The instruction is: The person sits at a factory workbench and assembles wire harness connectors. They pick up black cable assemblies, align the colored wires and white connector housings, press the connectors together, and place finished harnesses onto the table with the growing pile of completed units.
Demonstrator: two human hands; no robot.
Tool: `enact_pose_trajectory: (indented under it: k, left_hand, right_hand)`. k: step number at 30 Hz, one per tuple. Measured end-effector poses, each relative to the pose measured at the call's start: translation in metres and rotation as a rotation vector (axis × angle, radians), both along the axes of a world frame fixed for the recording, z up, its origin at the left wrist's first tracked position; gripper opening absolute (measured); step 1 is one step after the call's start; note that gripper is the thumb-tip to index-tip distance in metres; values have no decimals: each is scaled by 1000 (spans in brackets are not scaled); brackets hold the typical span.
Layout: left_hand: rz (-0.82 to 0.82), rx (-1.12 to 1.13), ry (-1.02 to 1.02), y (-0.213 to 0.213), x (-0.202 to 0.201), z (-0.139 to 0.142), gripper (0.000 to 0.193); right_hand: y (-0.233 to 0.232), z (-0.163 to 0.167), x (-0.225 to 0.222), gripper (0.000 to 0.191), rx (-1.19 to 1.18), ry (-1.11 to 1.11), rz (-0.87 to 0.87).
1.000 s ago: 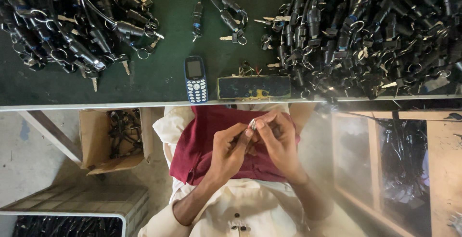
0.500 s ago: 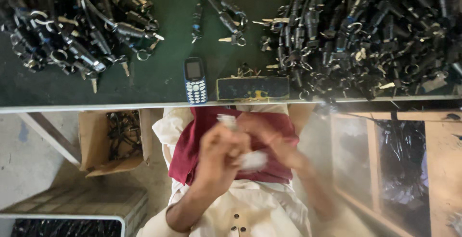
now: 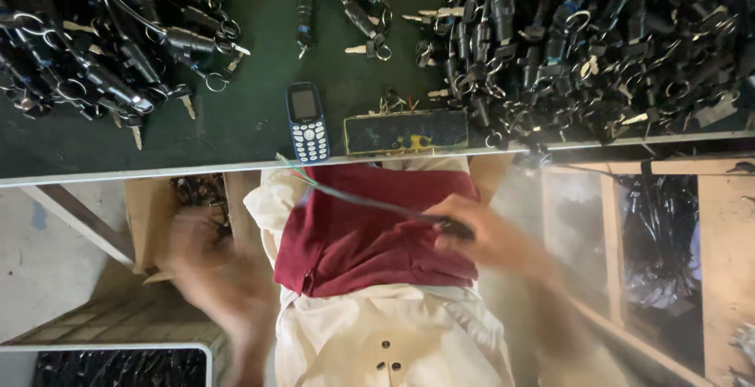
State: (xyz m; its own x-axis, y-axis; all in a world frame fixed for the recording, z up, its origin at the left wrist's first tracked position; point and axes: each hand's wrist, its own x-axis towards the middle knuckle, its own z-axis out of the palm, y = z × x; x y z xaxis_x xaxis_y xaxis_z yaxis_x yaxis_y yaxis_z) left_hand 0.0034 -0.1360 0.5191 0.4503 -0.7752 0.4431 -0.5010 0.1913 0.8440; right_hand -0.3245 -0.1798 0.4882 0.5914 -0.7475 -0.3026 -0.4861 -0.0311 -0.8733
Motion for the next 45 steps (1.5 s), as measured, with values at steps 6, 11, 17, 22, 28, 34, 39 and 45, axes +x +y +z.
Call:
enact_pose_trajectory:
  k: [6, 11, 17, 22, 28, 34, 39, 45]
  left_hand:
    - [-846, 210, -530, 3, -54, -14, 65]
    - [-843, 308, -438, -8, -59, -7, 49]
    - [-1008, 336, -126, -22, -67, 0, 52]
    - [-922, 305, -133, -33, -80, -8, 26]
    - [-1055, 495, -7, -32, -72, -23, 17]
    - [-1195, 438, 77, -32, -61, -12, 26]
    - [-1076, 647, 216, -35, -45, 11, 28]
    - [-1263, 422, 286, -29, -54, 9, 35]
  right_hand:
    - [2, 33, 29, 57, -39, -21, 81]
    - [-4, 36, 6, 27, -319, 243, 27]
    - [14, 15, 10, 24, -70, 158, -428]
    - [11, 20, 16, 26, -23, 180, -331]
    - [9, 14, 1, 33, -620, 360, 161]
    - [12, 47, 9, 43, -916, 368, 272]
    - [6, 124, 4, 32, -372, -151, -694]
    - [11, 83, 41, 64, -148, -336, -989]
